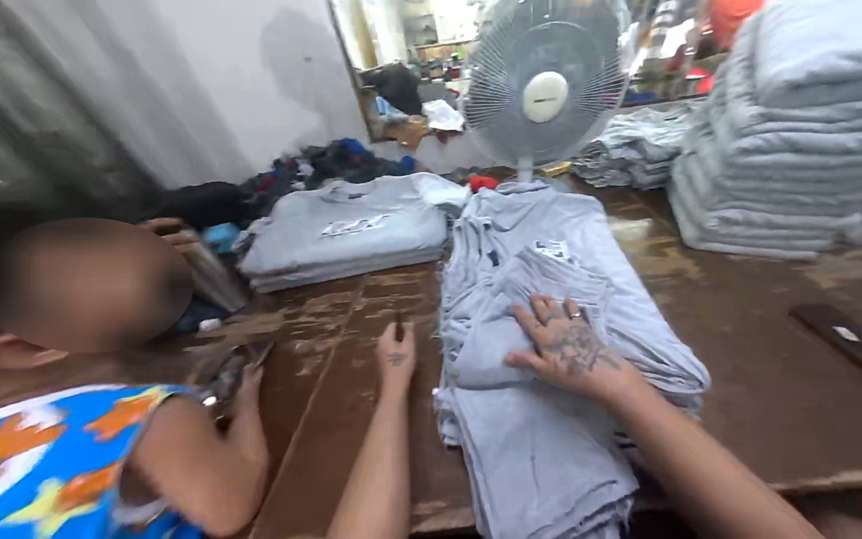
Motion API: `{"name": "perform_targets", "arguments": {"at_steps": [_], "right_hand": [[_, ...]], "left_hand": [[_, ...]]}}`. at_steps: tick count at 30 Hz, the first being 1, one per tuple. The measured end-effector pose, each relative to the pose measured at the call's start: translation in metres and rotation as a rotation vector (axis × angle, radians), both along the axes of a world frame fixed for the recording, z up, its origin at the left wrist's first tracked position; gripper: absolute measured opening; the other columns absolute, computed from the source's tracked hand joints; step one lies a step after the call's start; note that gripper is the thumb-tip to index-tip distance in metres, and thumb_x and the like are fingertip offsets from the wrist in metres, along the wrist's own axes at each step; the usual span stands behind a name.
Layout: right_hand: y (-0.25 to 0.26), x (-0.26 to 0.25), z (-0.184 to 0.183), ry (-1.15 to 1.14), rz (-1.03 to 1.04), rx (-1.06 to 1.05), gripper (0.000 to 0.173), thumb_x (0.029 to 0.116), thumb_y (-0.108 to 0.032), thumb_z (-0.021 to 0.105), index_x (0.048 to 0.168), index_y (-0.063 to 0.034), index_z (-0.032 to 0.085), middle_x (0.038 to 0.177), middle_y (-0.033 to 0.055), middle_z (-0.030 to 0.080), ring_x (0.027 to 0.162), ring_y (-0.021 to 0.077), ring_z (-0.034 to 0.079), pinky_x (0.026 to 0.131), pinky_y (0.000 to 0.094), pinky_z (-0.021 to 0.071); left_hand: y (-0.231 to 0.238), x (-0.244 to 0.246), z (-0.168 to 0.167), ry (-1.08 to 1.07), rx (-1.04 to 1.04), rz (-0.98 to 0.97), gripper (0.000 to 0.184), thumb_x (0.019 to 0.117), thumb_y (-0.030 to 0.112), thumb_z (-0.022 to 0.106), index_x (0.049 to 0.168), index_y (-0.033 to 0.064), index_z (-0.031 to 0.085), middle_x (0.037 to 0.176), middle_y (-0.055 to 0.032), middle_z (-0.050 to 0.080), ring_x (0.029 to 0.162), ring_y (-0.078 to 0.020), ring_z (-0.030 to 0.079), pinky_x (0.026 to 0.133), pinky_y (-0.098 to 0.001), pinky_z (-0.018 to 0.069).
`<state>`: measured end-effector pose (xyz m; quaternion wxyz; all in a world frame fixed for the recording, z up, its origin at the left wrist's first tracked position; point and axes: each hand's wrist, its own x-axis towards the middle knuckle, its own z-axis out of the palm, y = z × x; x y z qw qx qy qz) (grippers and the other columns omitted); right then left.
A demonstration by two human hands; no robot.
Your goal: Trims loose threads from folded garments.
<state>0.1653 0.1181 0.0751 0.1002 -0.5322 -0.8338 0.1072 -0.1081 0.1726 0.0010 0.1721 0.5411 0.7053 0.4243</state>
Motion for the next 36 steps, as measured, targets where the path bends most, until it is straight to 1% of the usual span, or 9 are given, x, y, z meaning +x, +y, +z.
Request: {"name": "perform_targets", "arguments": {"at_steps": [5,10,12,15,18,23,25,30,36], "right_hand": [[-0.027,0.013,-0.044,0.145,0.056,0.457,0.072,0.0916,-0.067,0.056,0.145,-0.0189,0.060,0.150,0.0239,0.053,0.142,0.0512,0.044,0.112,0.0808,0.0226],[-0.034,0.029,-0.032,0.136,0.114,0.267,0.072,0.0927,-0.054,0.067,0.151,-0.0140,0.053,0.154,0.0264,0.048,0.146,0.0487,0.040,0.117,0.0754,0.0179],[-0.038,0.041,-0.018,0.227,0.123,0.255,0.076,0.0910,-0.049,0.072,0.150,-0.0048,0.052,0.147,0.0245,0.056,0.140,0.0424,0.050,0.118,0.0668,0.0285],[-0.026,0.074,0.015,0.437,-0.022,0.243,0.082,0.0906,-0.037,0.076,0.153,0.0034,0.042,0.135,0.0209,0.065,0.114,0.0316,0.070,0.098,0.0474,0.0555],[0.017,0.157,0.042,0.556,-0.239,0.454,0.081,0.0970,-0.028,0.070,0.161,-0.0037,0.026,0.123,0.0189,0.070,0.090,0.0250,0.073,0.080,0.0431,0.0612],[0.044,0.344,0.070,0.390,-0.923,0.343,0.094,0.0995,-0.042,0.066,0.166,-0.0111,0.006,0.136,0.0344,0.058,0.118,0.0511,0.062,0.101,0.0685,0.0480],[0.022,0.375,0.064,0.322,-0.992,0.348,0.084,0.1005,-0.039,0.064,0.165,-0.0138,0.018,0.131,0.0325,0.062,0.119,0.0524,0.060,0.102,0.0722,0.0429],[-0.024,0.291,0.002,0.208,-0.583,0.172,0.060,0.1013,-0.026,0.066,0.152,-0.0014,0.045,0.129,0.0277,0.064,0.115,0.0416,0.065,0.103,0.0571,0.0493],[-0.016,0.224,-0.095,-0.028,-0.499,-0.220,0.071,0.1027,-0.050,0.054,0.163,-0.0209,0.031,0.169,0.0248,0.016,0.157,0.0490,0.007,0.118,0.0756,0.0033]], "left_hand": [[0.003,0.006,-0.002,0.039,-0.060,-0.107,0.035,0.1054,0.017,0.053,0.125,-0.0102,0.062,0.119,-0.0310,0.065,0.115,-0.0431,0.063,0.103,-0.0583,0.0448],[-0.005,0.013,-0.001,-0.006,-0.022,-0.156,0.033,0.1038,0.010,0.051,0.126,-0.0122,0.060,0.122,-0.0332,0.063,0.118,-0.0424,0.060,0.104,-0.0575,0.0431],[-0.004,0.013,-0.001,-0.033,-0.001,-0.141,0.031,0.1036,0.010,0.052,0.123,-0.0116,0.062,0.118,-0.0317,0.064,0.113,-0.0399,0.062,0.101,-0.0566,0.0445],[-0.003,0.004,-0.007,-0.032,0.015,-0.113,0.031,0.1034,0.012,0.052,0.122,-0.0101,0.063,0.115,-0.0303,0.066,0.110,-0.0400,0.063,0.099,-0.0579,0.0448],[-0.003,0.002,-0.011,-0.002,0.020,-0.149,0.033,0.1030,0.011,0.051,0.125,-0.0109,0.061,0.118,-0.0333,0.064,0.112,-0.0426,0.062,0.100,-0.0592,0.0448],[-0.003,0.000,-0.006,0.009,-0.004,-0.170,0.035,0.1013,0.010,0.050,0.127,-0.0124,0.059,0.120,-0.0341,0.062,0.114,-0.0398,0.061,0.101,-0.0543,0.0450],[0.002,0.000,-0.004,0.008,-0.012,-0.160,0.034,0.1016,0.010,0.051,0.126,-0.0122,0.060,0.118,-0.0333,0.063,0.111,-0.0399,0.062,0.100,-0.0553,0.0450],[0.004,0.008,-0.001,0.055,-0.027,-0.078,0.033,0.1029,0.010,0.052,0.127,-0.0101,0.061,0.120,-0.0340,0.064,0.116,-0.0464,0.061,0.102,-0.0623,0.0421],[-0.014,0.022,0.017,0.219,-0.255,0.072,0.052,0.1002,0.020,0.058,0.149,0.0067,0.048,0.139,-0.0269,0.058,0.126,-0.0470,0.057,0.100,-0.0680,0.0438]]}}
